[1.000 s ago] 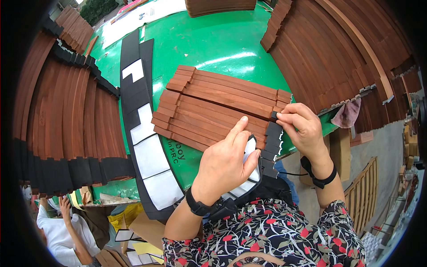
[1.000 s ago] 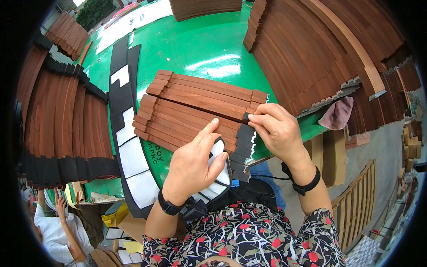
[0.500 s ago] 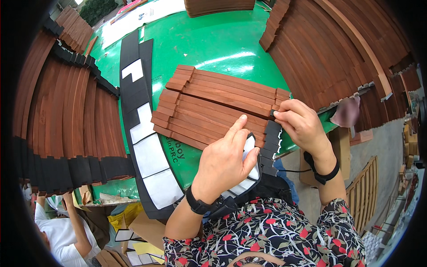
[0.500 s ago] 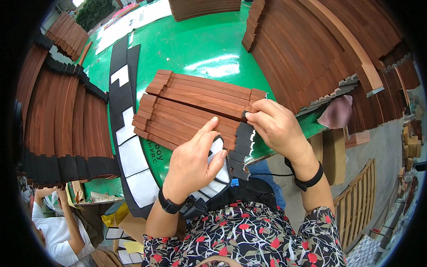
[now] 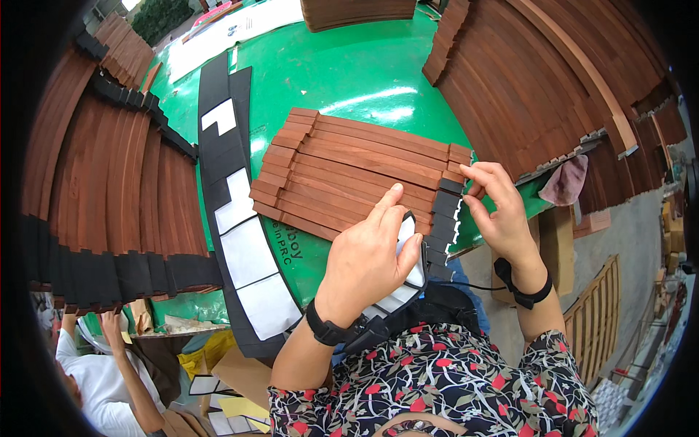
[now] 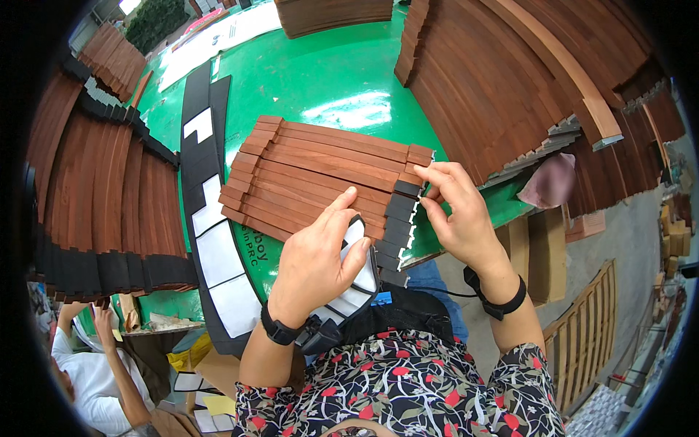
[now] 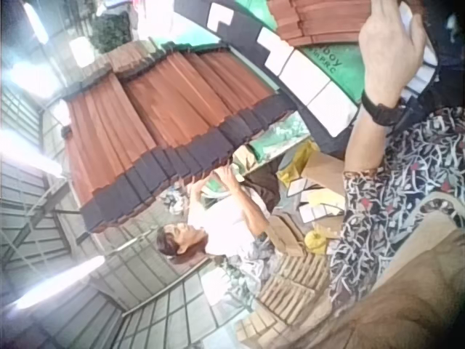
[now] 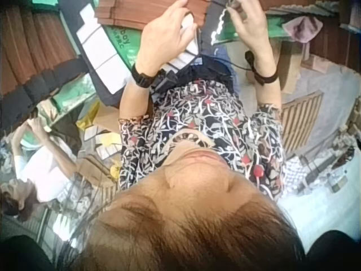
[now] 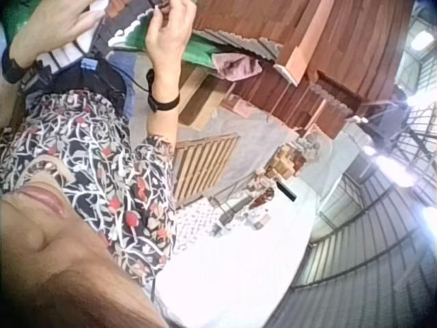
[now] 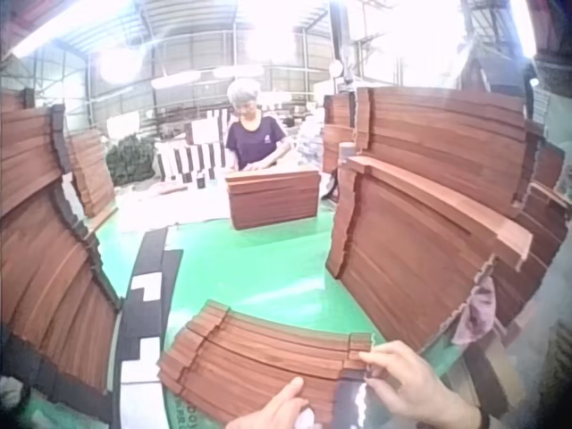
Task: Assembling wooden slats with black plastic clips on a workbench.
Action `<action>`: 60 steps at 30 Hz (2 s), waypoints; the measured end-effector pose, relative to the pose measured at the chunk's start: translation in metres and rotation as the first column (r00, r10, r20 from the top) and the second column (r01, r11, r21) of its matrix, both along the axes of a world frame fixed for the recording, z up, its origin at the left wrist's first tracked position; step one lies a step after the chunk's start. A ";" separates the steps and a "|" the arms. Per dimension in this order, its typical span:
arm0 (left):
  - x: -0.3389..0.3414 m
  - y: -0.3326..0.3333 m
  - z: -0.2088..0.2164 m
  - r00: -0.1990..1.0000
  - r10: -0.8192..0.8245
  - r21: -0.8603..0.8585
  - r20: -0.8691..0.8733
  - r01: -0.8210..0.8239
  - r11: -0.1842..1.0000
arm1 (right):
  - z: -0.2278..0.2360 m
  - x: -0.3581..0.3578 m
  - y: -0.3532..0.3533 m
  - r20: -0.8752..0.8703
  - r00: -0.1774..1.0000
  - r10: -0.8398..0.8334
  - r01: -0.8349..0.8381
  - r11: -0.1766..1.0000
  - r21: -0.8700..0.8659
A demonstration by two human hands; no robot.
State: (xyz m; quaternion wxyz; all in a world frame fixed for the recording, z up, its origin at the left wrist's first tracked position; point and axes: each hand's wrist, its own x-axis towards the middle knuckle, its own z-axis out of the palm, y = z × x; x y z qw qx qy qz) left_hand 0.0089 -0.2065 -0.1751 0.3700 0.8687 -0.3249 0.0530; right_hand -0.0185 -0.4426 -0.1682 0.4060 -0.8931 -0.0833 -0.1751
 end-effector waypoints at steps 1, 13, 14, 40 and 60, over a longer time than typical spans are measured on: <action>0.000 0.000 0.000 1.000 -0.002 0.002 0.001 0.002 1.000 | -0.001 0.000 0.001 -0.003 1.000 -0.016 0.016 1.000 0.000; -0.001 0.000 -0.002 1.000 0.002 0.008 -0.004 -0.002 1.000 | -0.007 0.002 0.002 0.100 0.995 -0.003 0.012 0.995 -0.095; -0.001 0.000 -0.002 1.000 0.001 0.010 -0.006 -0.001 1.000 | -0.007 0.002 0.003 0.093 0.996 -0.016 0.024 0.996 -0.086; 0.000 -0.001 -0.002 1.000 0.018 0.008 0.002 -0.018 1.000 | 0.013 0.007 0.012 0.138 0.987 0.080 -0.006 0.884 -0.468; -0.006 0.031 0.009 0.646 -0.426 -0.703 -0.633 -0.250 0.666 | 0.035 -0.047 0.092 0.160 0.933 0.321 -0.320 0.947 -0.038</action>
